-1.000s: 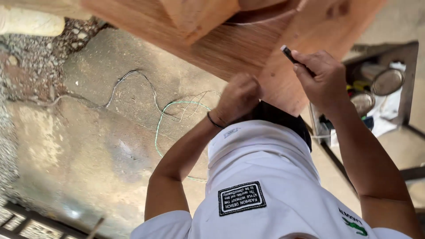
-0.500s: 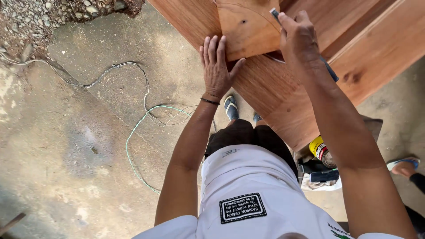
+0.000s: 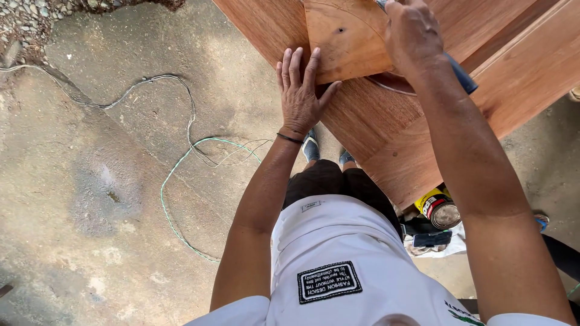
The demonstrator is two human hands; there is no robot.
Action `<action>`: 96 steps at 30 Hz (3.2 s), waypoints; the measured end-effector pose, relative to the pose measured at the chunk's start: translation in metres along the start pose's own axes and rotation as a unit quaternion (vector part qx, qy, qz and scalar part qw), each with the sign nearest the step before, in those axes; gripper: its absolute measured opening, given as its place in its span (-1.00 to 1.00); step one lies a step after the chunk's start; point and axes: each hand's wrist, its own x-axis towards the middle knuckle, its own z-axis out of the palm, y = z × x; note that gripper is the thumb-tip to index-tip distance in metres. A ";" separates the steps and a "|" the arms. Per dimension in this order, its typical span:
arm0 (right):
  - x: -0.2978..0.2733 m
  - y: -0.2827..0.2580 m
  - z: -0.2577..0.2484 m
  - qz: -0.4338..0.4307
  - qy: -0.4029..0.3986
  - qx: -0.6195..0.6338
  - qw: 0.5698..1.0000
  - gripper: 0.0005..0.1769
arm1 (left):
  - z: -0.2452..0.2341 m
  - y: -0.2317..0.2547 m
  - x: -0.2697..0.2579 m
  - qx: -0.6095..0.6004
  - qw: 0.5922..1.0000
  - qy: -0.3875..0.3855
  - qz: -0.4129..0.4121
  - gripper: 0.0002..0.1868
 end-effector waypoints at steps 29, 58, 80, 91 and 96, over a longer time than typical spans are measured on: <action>-0.325 0.051 0.019 0.414 -0.039 0.598 0.685 -0.75 | -0.002 0.007 0.002 0.033 0.998 -0.051 0.009 -0.29; -0.332 0.055 0.050 0.084 0.086 0.136 0.983 -0.71 | -0.002 0.005 0.002 0.048 0.996 -0.069 0.006 -0.31; -0.329 0.059 0.048 0.084 0.062 0.182 0.978 -0.82 | -0.005 0.008 0.002 0.056 0.996 -0.076 0.000 -0.32; -0.329 0.043 0.043 0.176 0.018 0.247 0.953 -0.82 | -0.005 0.008 0.002 0.045 0.997 -0.068 -0.001 -0.28; -0.314 0.035 0.025 0.271 -0.012 0.350 0.896 -0.81 | -0.001 0.003 0.001 0.034 0.998 -0.060 0.002 -0.29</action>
